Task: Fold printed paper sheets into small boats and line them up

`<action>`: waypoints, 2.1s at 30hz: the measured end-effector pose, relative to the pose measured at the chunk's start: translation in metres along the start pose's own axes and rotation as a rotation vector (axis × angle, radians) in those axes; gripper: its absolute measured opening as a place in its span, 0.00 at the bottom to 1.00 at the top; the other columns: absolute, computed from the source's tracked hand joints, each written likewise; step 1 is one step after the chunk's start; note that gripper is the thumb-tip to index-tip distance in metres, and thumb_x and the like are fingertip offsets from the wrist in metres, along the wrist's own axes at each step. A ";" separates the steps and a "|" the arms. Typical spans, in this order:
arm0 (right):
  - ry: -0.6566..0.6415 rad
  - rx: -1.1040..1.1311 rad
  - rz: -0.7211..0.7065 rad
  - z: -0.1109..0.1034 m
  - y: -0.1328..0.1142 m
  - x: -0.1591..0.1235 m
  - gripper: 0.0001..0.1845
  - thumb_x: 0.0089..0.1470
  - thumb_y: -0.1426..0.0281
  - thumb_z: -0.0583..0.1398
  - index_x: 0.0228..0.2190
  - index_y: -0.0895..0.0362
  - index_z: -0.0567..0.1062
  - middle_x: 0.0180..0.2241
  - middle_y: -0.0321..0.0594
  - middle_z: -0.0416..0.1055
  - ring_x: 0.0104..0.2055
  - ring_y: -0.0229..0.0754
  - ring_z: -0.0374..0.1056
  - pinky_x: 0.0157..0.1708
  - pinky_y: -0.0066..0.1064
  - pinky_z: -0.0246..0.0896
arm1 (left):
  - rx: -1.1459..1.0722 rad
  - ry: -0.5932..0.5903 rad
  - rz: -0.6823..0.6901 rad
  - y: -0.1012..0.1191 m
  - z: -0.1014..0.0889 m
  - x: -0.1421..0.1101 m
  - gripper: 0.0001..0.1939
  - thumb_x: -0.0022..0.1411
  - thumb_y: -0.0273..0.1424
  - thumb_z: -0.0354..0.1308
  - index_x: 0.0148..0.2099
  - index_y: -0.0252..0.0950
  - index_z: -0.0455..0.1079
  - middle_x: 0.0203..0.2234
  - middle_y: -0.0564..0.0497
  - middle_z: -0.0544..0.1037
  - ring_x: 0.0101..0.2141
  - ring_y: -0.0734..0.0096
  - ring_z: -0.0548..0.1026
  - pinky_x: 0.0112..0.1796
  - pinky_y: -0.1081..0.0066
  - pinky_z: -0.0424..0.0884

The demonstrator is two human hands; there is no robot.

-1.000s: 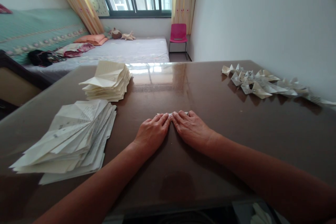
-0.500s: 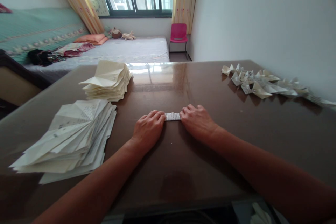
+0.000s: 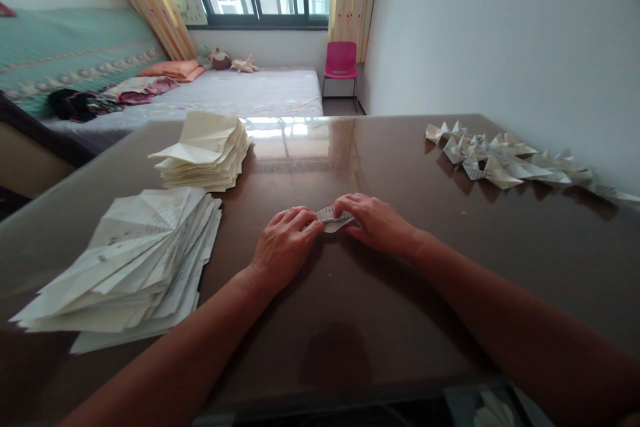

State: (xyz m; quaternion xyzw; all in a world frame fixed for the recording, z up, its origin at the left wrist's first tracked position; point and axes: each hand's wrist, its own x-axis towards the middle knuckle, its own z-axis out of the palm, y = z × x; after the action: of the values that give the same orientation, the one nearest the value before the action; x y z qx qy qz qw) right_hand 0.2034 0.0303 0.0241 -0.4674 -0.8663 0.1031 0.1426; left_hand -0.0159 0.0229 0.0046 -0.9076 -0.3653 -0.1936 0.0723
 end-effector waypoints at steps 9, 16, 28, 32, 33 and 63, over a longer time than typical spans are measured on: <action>-0.016 0.030 -0.011 0.009 0.003 0.002 0.16 0.59 0.58 0.56 0.41 0.55 0.75 0.42 0.42 0.74 0.47 0.42 0.67 0.47 0.32 0.59 | -0.113 0.024 -0.052 0.004 0.002 0.003 0.13 0.68 0.35 0.47 0.39 0.38 0.72 0.34 0.49 0.73 0.37 0.71 0.70 0.40 0.72 0.68; -0.038 0.004 -0.052 0.008 0.002 0.002 0.10 0.57 0.68 0.58 0.42 0.54 0.75 0.42 0.40 0.74 0.48 0.41 0.65 0.48 0.31 0.58 | -0.179 0.003 -0.148 0.009 0.005 0.001 0.12 0.67 0.32 0.47 0.49 0.40 0.68 0.46 0.48 0.70 0.40 0.72 0.72 0.41 0.72 0.70; -0.035 -0.106 0.061 0.005 0.000 0.001 0.11 0.60 0.65 0.55 0.38 0.52 0.77 0.41 0.39 0.74 0.45 0.41 0.67 0.41 0.28 0.58 | 0.055 -0.079 -0.182 0.009 0.000 0.006 0.16 0.68 0.40 0.47 0.36 0.40 0.73 0.34 0.50 0.75 0.39 0.67 0.70 0.33 0.71 0.67; -0.046 -0.133 0.063 0.003 0.000 0.001 0.09 0.59 0.66 0.56 0.37 0.51 0.77 0.40 0.39 0.74 0.44 0.41 0.67 0.39 0.28 0.58 | 0.030 -0.090 -0.204 0.010 -0.001 0.006 0.16 0.67 0.41 0.47 0.36 0.40 0.72 0.34 0.50 0.75 0.40 0.67 0.70 0.32 0.71 0.67; -0.041 -0.132 0.055 0.003 0.000 0.001 0.09 0.59 0.66 0.56 0.37 0.52 0.76 0.39 0.39 0.74 0.43 0.41 0.67 0.39 0.29 0.58 | 0.023 -0.094 -0.210 0.011 -0.001 0.005 0.15 0.67 0.40 0.47 0.37 0.40 0.72 0.35 0.50 0.75 0.40 0.67 0.70 0.33 0.71 0.67; 0.028 -0.037 -0.089 0.014 -0.002 0.003 0.09 0.61 0.66 0.54 0.37 0.53 0.74 0.36 0.39 0.74 0.42 0.42 0.66 0.40 0.32 0.57 | -0.070 -0.121 -0.175 0.012 0.001 0.003 0.11 0.67 0.37 0.47 0.44 0.42 0.69 0.40 0.53 0.75 0.42 0.66 0.72 0.38 0.68 0.69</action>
State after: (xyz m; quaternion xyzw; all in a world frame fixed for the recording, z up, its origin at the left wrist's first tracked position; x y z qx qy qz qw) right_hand 0.1954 0.0316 0.0121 -0.4323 -0.8860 0.0742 0.1504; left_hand -0.0048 0.0163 0.0052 -0.8843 -0.4398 -0.1567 0.0010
